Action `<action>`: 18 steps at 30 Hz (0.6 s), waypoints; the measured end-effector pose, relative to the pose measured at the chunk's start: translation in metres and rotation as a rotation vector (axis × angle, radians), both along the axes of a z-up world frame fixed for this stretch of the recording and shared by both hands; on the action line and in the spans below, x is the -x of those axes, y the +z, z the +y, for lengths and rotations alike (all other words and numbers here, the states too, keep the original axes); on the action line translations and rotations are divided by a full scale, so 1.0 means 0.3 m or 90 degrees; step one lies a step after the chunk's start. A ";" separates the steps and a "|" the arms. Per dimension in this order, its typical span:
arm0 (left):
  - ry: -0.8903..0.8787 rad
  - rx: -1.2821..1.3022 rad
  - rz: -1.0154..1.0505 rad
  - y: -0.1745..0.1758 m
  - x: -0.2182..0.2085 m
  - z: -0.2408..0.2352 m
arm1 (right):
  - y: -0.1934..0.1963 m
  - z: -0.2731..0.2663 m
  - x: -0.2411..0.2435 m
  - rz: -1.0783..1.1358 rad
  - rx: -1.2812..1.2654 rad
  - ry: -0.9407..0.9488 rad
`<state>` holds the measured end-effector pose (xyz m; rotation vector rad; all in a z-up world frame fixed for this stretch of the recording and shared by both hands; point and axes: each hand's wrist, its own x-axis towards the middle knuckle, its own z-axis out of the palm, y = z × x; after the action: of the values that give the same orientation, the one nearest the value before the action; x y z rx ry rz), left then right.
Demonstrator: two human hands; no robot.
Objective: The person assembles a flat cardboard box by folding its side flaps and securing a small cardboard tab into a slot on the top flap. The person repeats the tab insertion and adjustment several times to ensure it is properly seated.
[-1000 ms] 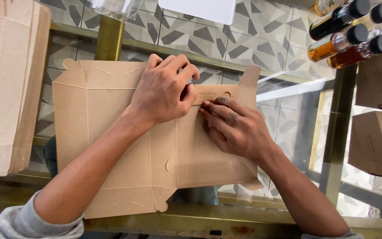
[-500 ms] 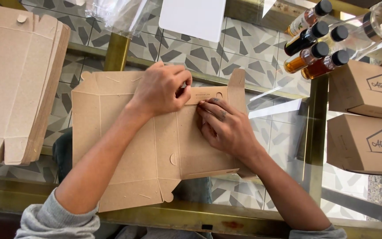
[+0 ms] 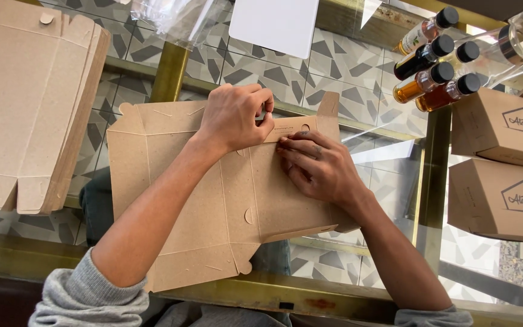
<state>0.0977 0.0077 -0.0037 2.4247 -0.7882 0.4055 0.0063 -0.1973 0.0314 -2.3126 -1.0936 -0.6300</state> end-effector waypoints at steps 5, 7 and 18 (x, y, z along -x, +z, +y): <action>-0.013 0.001 -0.035 0.014 0.013 0.011 | 0.009 0.004 0.004 0.001 0.012 -0.009; -0.016 -0.003 -0.049 0.016 0.012 0.013 | 0.002 -0.001 -0.001 0.007 0.002 -0.014; -0.137 -0.027 -0.192 0.040 0.038 0.009 | -0.050 -0.053 -0.019 -0.019 -0.059 -0.234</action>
<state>0.0865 0.0105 0.0084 2.3144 -1.1859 0.6844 0.0121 -0.2133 0.0163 -2.4480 -0.6367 -0.8335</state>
